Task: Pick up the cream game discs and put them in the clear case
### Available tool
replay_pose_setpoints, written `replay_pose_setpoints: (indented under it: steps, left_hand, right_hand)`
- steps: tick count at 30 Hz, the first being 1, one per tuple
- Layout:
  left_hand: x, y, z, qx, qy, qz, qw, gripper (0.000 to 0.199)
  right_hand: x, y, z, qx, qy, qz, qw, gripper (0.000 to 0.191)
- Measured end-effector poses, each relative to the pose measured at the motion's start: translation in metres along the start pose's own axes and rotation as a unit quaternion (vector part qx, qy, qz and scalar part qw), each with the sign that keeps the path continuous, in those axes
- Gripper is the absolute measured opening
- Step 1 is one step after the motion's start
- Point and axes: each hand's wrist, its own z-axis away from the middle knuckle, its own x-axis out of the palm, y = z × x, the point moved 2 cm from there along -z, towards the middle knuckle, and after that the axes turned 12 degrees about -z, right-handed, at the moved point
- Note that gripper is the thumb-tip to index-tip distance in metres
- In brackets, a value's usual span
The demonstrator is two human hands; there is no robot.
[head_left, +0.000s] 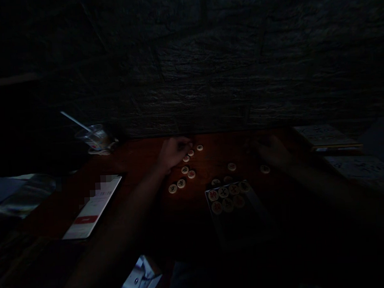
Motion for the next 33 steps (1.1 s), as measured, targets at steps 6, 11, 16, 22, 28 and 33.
replay_pose_setpoints:
  steps: [6, 11, 16, 22, 28, 33]
  left_hand:
    - [0.029, 0.027, -0.007, 0.172, -0.029, -0.130, 0.976, 0.033]
    - [0.029, 0.024, -0.009, 0.179, -0.056, -0.107, 0.976, 0.032]
    - [0.019, 0.031, -0.008, 0.122, -0.014, -0.030, 0.992, 0.019]
    - [0.021, 0.056, -0.005, -0.016, 0.005, 0.337, 0.941, 0.014]
    - [0.014, 0.100, 0.007, -0.069, -0.033, 0.564, 0.822, 0.037]
    - [0.014, 0.124, 0.020, -0.075, -0.059, 0.600, 0.794, 0.025]
  right_hand:
    - [0.000, 0.002, -0.001, 0.009, 0.004, 0.016, 1.000, 0.028]
    - [0.003, -0.002, 0.000, 0.021, 0.004, 0.009, 1.000, 0.026]
    - [0.004, -0.006, 0.004, 0.026, 0.013, -0.001, 1.000, 0.023]
    - [0.001, -0.026, 0.012, -0.034, 0.039, 0.052, 0.997, 0.025]
    - [0.025, -0.069, 0.025, -0.114, -0.027, -0.097, 0.988, 0.030]
    - [0.041, -0.076, 0.038, -0.172, -0.045, -0.147, 0.973, 0.024]
